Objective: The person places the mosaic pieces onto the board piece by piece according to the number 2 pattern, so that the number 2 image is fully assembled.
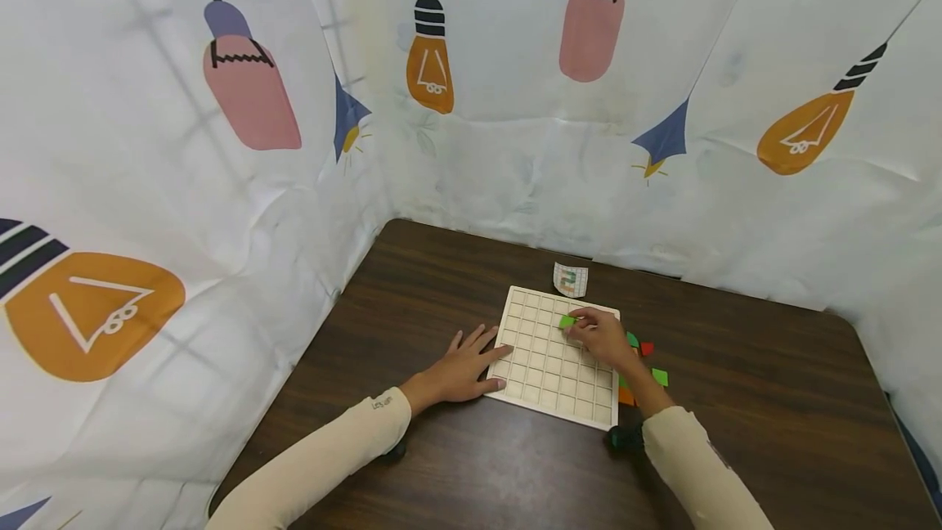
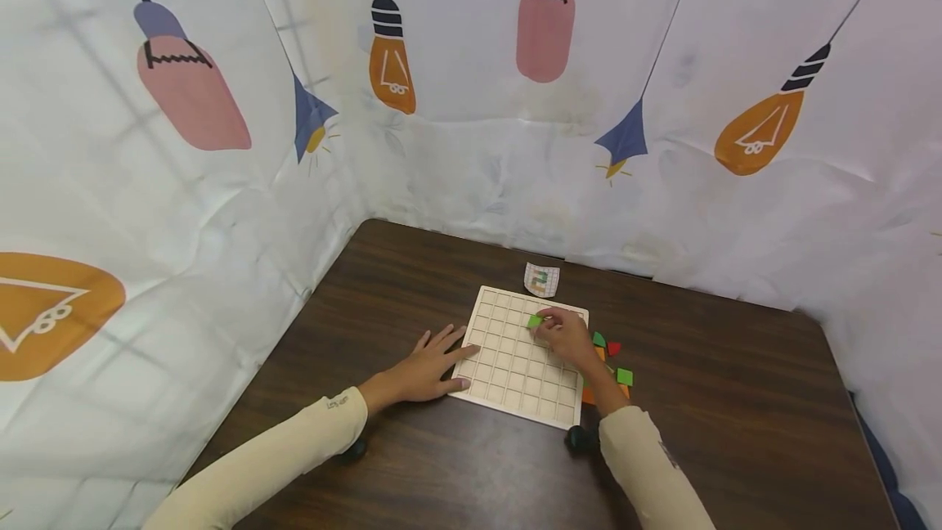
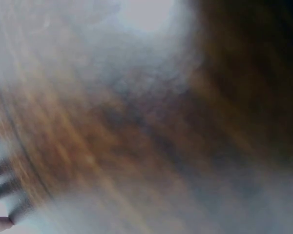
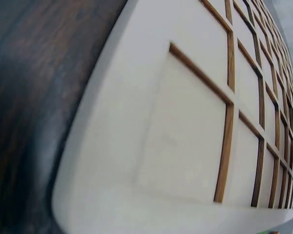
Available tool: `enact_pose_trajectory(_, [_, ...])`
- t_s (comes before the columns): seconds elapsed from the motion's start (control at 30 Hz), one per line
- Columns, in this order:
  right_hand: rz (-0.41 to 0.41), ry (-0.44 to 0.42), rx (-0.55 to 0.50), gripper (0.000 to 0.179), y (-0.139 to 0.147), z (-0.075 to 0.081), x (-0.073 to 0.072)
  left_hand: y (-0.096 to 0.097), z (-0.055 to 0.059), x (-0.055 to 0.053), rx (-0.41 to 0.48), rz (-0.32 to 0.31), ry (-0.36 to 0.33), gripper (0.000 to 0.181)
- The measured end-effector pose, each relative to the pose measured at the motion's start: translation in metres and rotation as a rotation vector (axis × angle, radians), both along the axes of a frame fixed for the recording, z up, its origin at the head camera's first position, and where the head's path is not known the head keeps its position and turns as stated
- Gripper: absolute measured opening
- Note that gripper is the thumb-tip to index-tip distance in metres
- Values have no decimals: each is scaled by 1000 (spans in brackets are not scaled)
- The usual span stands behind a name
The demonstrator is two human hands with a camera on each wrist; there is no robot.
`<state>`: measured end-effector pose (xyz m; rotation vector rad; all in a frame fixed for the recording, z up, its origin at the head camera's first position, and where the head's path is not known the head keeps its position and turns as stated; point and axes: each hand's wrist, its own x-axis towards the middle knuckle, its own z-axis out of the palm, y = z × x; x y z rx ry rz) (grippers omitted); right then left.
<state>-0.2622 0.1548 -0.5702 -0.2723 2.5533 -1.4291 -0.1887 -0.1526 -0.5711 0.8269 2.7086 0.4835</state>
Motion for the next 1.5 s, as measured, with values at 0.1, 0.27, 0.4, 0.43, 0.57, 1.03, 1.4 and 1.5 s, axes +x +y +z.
enact_pose_trajectory(0.1, [1, 15, 21, 34, -3, 0, 0, 1, -1, 0, 0, 0, -1, 66])
enact_pose_trajectory(0.27, [8, 49, 55, 33, -7, 0, -2, 1, -2, -1, -1, 1, -3, 66])
enact_pose_trajectory(0.4, [1, 81, 70, 31, -9, 0, -3, 1, -2, -1, -4, 2, -1, 66])
enact_pose_trajectory(0.43, [-1, 86, 75, 31, -10, 0, -4, 1, -2, -1, -4, 3, 0, 66])
enact_pose_trajectory(0.57, [0, 95, 107, 32, -11, -2, -6, 1, -2, -1, -5, 7, 1, 66])
enact_pose_trajectory(1.03, [6, 61, 129, 28, -14, 0, -6, 0, -2, -1, 6, 7, -5, 67])
enact_pose_trajectory(1.4, [5, 98, 132, 25, -15, -1, -6, 0, -1, -1, 21, 5, -7, 66])
enact_pose_trajectory(1.5, [5, 108, 135, 25, -15, -2, -6, 0, -1, -1, 18, 4, -6, 66])
